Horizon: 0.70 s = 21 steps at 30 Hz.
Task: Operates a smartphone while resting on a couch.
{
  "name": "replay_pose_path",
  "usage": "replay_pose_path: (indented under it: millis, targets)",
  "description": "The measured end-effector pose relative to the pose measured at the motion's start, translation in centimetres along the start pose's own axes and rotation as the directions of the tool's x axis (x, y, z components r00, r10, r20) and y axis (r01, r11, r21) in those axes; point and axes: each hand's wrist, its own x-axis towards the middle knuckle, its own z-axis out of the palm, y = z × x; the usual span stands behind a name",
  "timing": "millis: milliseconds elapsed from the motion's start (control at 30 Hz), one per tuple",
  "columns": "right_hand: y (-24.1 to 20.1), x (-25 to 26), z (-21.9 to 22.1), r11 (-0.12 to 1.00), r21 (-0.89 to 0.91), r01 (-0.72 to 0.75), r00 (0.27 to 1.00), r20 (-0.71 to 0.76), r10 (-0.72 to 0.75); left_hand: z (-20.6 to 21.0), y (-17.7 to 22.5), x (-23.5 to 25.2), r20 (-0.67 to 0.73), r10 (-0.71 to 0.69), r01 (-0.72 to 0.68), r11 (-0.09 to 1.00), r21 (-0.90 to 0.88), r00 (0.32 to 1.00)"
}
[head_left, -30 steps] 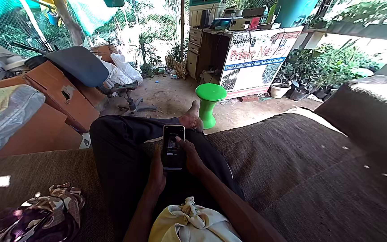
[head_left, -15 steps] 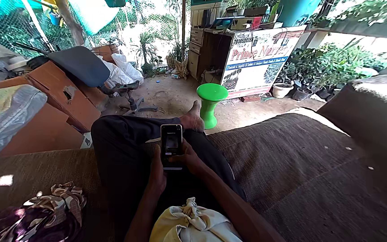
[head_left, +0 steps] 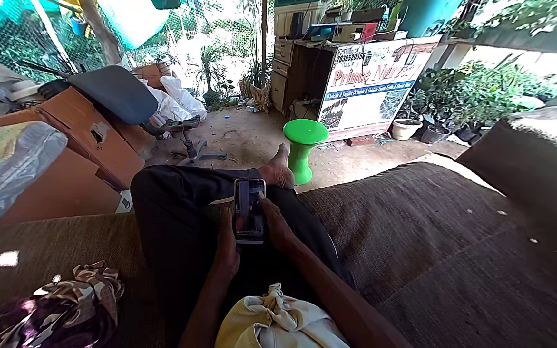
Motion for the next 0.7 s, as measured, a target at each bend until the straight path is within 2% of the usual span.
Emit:
replay_pose_path:
  millis: [333, 700]
  targets:
    - [0.15, 0.1, -0.17, 1.0, 0.007, -0.01, 1.0, 0.012, 0.009, -0.02, -0.06, 0.09, -0.002, -0.002, 0.002, 1.0, 0.008, 1.0]
    - [0.17, 0.0, -0.34, 0.994, 0.109, -0.027, 0.999, 0.047, 0.022, -0.05, -0.16, 0.25, 0.008, 0.011, -0.012, 1.0, 0.012, 1.0]
